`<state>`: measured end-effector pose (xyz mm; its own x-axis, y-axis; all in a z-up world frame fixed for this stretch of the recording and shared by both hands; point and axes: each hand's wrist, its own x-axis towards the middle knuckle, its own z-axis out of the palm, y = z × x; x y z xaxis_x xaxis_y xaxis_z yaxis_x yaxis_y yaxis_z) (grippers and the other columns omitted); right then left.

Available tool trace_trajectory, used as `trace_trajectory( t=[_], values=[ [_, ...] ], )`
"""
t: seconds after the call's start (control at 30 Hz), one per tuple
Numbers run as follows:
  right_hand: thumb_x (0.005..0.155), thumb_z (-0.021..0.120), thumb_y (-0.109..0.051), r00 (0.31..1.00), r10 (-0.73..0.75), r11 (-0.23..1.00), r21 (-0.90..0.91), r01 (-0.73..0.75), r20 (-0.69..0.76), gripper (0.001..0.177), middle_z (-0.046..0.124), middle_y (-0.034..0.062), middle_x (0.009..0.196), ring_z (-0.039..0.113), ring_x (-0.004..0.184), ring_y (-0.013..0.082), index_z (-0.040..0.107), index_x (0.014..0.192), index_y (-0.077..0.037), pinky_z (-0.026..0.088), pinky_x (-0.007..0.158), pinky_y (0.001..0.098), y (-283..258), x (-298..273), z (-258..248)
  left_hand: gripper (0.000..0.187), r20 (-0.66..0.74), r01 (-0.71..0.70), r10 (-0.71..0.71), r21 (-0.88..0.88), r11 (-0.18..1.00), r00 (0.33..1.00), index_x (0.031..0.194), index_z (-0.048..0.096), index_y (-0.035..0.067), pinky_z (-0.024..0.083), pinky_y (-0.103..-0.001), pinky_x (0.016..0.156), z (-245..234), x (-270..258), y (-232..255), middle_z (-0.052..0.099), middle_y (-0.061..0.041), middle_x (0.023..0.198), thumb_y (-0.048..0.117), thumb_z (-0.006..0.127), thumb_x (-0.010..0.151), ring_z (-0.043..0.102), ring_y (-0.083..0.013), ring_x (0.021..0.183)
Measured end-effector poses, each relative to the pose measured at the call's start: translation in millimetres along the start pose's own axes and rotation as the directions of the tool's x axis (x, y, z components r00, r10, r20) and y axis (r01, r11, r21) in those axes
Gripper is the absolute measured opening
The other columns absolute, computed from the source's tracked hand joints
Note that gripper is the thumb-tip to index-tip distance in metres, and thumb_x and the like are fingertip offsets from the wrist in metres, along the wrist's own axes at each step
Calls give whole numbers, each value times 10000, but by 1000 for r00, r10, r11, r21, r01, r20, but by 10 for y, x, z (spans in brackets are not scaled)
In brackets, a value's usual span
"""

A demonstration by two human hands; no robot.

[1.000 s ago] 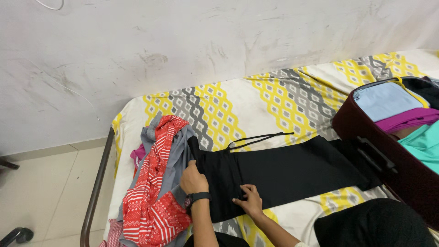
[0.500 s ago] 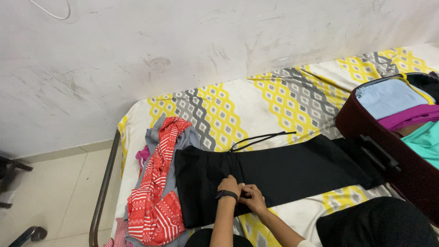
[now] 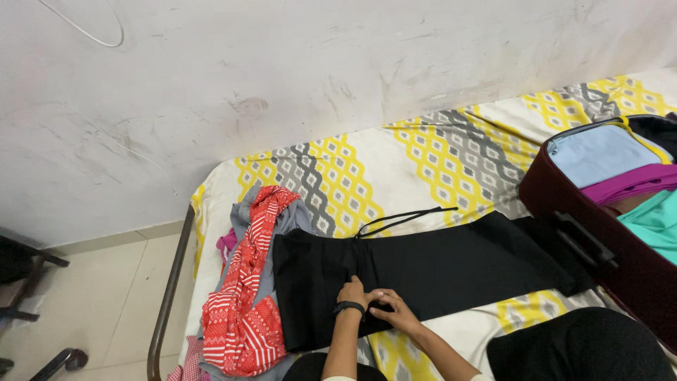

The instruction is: The person folds clothes including a pair of black trousers and a light blue garment, and places them into an open suitcase on a bed.

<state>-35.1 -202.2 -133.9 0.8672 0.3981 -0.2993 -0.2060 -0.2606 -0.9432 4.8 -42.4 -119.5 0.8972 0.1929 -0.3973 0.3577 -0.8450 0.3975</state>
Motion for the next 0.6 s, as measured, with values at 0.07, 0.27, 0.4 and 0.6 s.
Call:
trace_trajectory(
  t=[0.07, 0.27, 0.4, 0.6],
  values=[
    [914, 728, -325, 999, -16, 1000, -17, 16, 33, 419, 473, -20, 1475, 408, 1409, 178, 711, 1316, -205, 305, 1202, 386, -40, -67, -2, 819, -31, -3, 3, -6, 1000, 1000, 1339, 519, -17, 553, -461, 969, 16, 3, -18, 654, -267, 1258, 633, 731, 888, 657, -402, 1171],
    [935, 685, -283, 992, -91, 979, -176, 105, 88, 365, 519, -67, 1471, 370, 1409, 194, 719, 1296, -246, 284, 1222, 387, -203, -269, 22, 638, -86, 2, 0, 27, 1000, 996, 1363, 505, -6, 561, -434, 972, -31, 15, -47, 682, -229, 1215, 198, 818, 846, 677, -377, 1143],
    [939, 660, -249, 995, 14, 995, -103, -4, 101, 366, 512, -66, 1468, 371, 1417, 177, 732, 1298, -250, 297, 1215, 377, -239, -304, -6, 575, -127, 38, -37, 13, 999, 991, 1385, 492, 4, 567, -438, 960, -27, 60, -87, 678, -234, 1201, 5, 737, 864, 674, -389, 1134],
    [874, 733, -195, 996, -83, 991, -104, 86, 31, 580, 469, -42, 1530, 388, 1414, 218, 577, 1433, -221, 302, 1214, 384, -142, -280, 28, 385, -332, 38, -56, -60, 997, 942, 1318, 595, 48, 574, -463, 912, -346, -62, -13, 721, -220, 1135, 57, 609, 933, 703, -393, 1064]
  ],
)
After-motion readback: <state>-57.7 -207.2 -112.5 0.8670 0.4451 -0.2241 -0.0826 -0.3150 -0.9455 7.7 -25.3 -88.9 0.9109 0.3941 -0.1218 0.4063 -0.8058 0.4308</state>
